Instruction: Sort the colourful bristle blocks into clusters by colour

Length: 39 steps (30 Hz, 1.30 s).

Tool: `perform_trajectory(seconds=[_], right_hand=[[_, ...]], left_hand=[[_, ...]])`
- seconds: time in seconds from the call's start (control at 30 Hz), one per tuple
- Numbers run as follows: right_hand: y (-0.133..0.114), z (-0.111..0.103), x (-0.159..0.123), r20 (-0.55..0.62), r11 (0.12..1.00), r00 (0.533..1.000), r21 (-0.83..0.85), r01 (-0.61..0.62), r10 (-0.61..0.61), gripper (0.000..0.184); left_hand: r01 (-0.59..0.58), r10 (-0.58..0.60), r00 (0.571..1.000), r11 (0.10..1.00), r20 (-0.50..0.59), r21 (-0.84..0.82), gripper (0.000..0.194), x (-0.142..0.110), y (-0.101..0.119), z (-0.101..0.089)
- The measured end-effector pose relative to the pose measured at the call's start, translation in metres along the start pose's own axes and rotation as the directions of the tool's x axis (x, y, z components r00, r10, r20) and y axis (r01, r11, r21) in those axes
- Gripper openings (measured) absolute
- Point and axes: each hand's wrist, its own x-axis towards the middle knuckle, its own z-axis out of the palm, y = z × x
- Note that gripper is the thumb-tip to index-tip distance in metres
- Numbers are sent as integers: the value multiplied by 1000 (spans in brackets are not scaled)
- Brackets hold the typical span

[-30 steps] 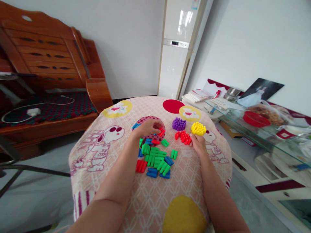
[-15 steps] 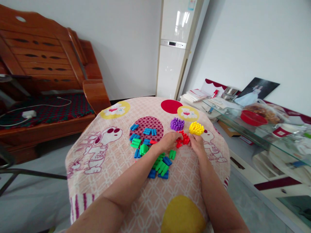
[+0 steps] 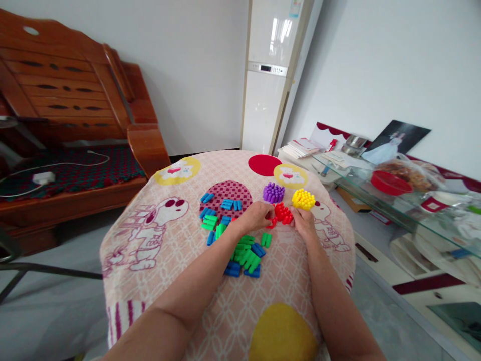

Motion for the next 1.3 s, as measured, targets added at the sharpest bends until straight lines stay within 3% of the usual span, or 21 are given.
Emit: perform_trajectory(seconds=[0.27, 0.53, 0.7, 1.1, 1.3], right_hand=[[6, 2, 3, -4, 1000, 1000, -7, 10, -10, 42], [2, 0, 1, 2, 1000, 1000, -11, 5, -5, 44], [1, 0, 0, -2, 1000, 1000, -17, 0, 0, 44], [-3, -1, 0, 2, 999, 1000, -32, -2, 3, 40], [-7, -2, -2, 9, 999, 1000, -34, -23, 23, 41]], left_hand=[[108, -102, 990, 992, -93, 58, 5, 4, 9, 8], [198, -187, 978, 971, -88, 132, 19, 5, 17, 13], [261, -258, 965, 942, -40, 211, 12, 3, 14, 11], [310, -335, 942, 883, 9, 353, 25, 8, 18, 23], [394, -370, 919, 882, -136, 260, 30, 5, 12, 16]])
